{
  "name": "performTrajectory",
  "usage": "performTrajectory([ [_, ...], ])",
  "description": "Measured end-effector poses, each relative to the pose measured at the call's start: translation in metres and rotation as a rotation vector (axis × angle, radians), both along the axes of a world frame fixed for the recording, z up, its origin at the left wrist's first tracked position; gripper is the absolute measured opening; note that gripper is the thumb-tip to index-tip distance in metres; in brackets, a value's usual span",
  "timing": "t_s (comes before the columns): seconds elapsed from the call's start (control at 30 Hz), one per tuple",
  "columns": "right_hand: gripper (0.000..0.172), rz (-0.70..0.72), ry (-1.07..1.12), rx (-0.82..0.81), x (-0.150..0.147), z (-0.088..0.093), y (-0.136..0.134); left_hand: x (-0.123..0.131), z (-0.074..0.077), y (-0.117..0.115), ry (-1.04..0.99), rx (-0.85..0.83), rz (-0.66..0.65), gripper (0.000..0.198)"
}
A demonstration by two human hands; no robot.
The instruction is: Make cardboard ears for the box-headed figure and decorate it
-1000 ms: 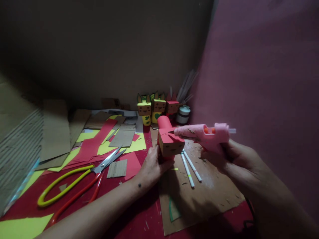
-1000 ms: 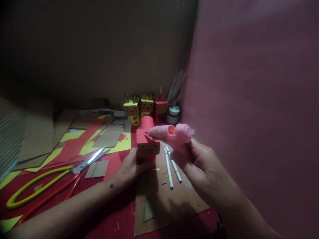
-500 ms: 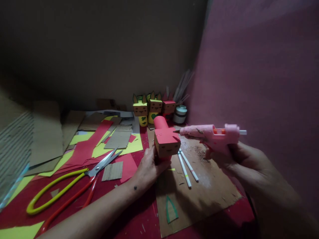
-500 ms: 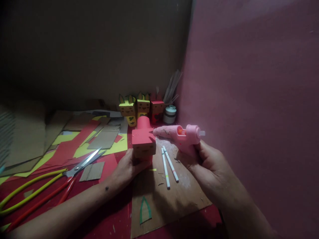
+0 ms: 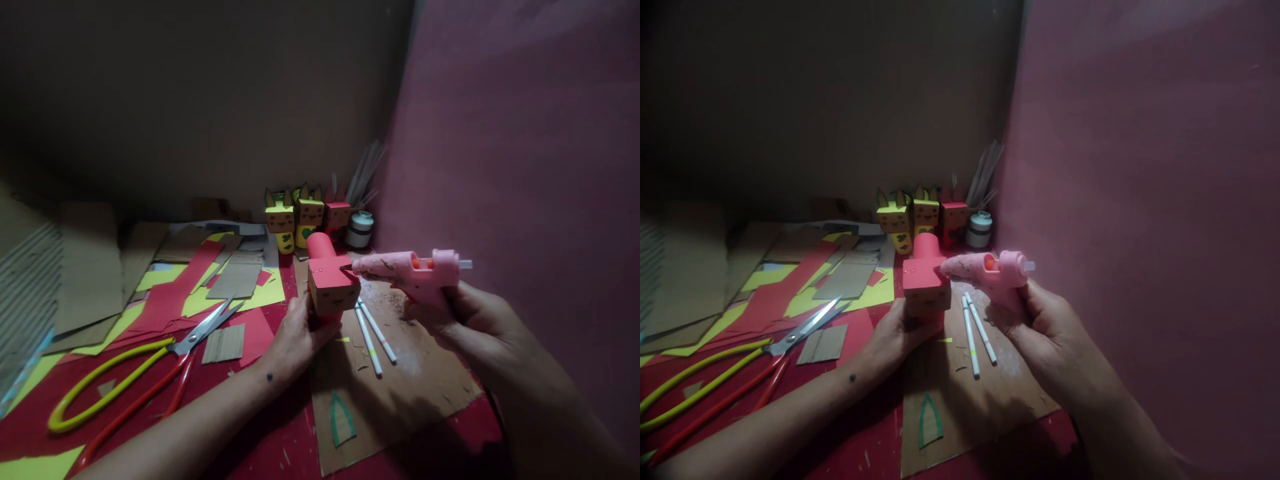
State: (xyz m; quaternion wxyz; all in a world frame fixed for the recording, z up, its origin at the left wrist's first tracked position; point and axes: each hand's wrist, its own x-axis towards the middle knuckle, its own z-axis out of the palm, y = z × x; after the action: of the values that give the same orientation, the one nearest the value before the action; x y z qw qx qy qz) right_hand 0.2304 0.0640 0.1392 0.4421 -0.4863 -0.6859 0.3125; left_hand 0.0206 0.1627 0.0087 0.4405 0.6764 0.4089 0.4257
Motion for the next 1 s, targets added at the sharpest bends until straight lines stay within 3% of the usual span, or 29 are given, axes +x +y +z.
performTrajectory([
  [0.5, 0.031, 0.002, 0.191, -0.023, -0.003, -0.001, -0.002, -0.001, -0.003, 0.000, 0.014, -0.033, -0.007, 0.042],
  [0.8, 0.040, -0.050, 0.113, -0.027, 0.007, -0.005, -0.002, -0.002, 0.000, -0.001, 0.015, -0.013, -0.005, 0.045],
  [1.0, 0.034, -0.068, 0.071, 0.005, 0.007, -0.003, -0.005, -0.003, 0.001, -0.002, 0.006, -0.010, -0.006, 0.044],
])
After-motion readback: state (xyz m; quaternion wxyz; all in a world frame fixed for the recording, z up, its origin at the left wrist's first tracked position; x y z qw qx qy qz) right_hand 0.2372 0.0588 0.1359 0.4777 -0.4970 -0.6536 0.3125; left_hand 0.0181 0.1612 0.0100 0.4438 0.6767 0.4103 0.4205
